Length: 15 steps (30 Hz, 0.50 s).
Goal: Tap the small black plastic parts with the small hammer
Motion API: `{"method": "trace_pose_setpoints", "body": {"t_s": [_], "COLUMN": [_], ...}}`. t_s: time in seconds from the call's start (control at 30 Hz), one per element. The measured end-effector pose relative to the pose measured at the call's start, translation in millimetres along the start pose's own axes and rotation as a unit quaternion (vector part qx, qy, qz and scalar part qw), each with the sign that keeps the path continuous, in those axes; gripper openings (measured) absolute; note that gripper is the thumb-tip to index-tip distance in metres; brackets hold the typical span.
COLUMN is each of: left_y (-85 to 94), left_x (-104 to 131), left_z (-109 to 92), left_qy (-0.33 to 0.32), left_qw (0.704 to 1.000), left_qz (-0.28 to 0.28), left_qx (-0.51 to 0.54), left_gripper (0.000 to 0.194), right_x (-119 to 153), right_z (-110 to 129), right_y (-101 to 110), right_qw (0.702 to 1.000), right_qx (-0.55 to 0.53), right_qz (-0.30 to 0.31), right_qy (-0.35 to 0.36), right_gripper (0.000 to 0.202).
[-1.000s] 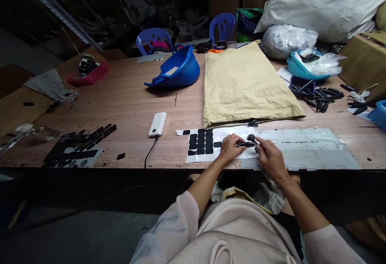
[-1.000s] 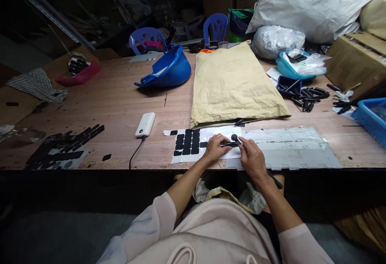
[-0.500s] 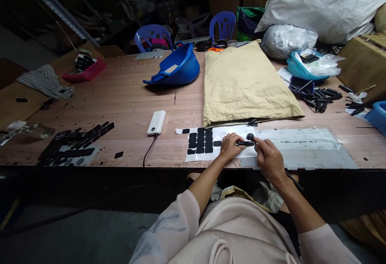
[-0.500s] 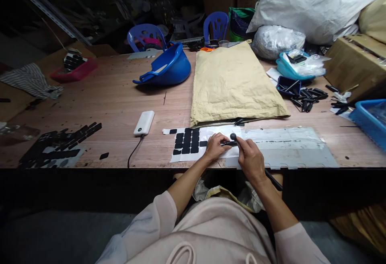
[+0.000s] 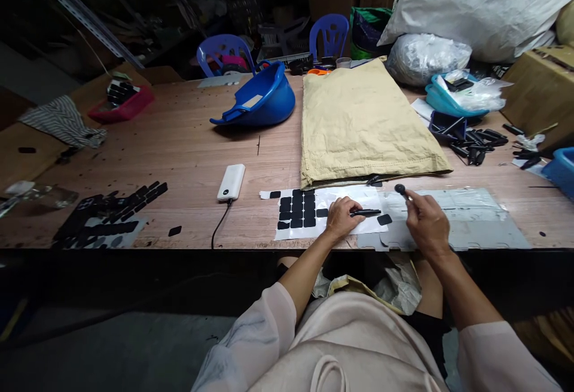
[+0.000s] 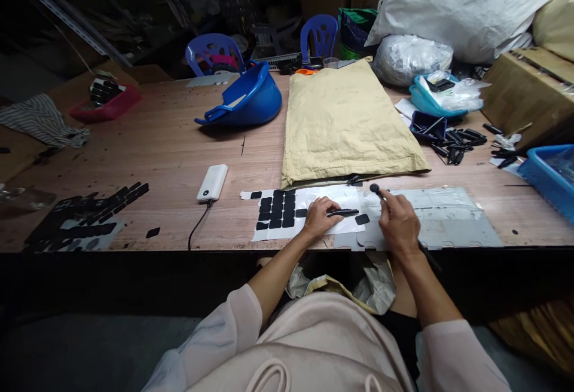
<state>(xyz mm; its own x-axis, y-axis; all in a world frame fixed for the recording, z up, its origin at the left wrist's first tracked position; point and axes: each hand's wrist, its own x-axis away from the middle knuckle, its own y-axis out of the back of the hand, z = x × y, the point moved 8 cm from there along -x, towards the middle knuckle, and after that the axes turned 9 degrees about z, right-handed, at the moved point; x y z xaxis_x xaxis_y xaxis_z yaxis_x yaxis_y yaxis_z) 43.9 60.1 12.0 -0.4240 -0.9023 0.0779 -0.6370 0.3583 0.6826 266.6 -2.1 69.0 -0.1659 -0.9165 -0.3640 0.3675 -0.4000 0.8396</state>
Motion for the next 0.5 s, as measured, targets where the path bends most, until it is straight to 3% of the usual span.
{"method": "trace_pose_setpoints", "body": {"t_s": [0.13, 0.23, 0.5], "left_y": [0.1, -0.4, 2.1], "left_x": [1.1, 2.4, 3.9], "left_z": [-0.4, -0.3, -2.5], "left_qy": [0.000, 0.000, -0.015], "left_qw": [1.000, 1.000, 0.999], "left_qz": [-0.002, 0.000, 0.010], "left_qx": [-0.008, -0.015, -0.035], "left_gripper": [0.018, 0.018, 0.011], "right_x": [-23.6, -27.3, -21.2], "right_z": [-46.7, -65.6, -62.2], "right_y": [-4.6, -16.8, -27.7], "right_qw": [0.997, 0.994, 0.985], "right_qx": [0.067, 0.099, 0.161], "right_qz": [0.019, 0.036, 0.041], "right_qy": [-0.033, -0.038, -0.044], "right_gripper": [0.034, 0.033, 0.034]}}
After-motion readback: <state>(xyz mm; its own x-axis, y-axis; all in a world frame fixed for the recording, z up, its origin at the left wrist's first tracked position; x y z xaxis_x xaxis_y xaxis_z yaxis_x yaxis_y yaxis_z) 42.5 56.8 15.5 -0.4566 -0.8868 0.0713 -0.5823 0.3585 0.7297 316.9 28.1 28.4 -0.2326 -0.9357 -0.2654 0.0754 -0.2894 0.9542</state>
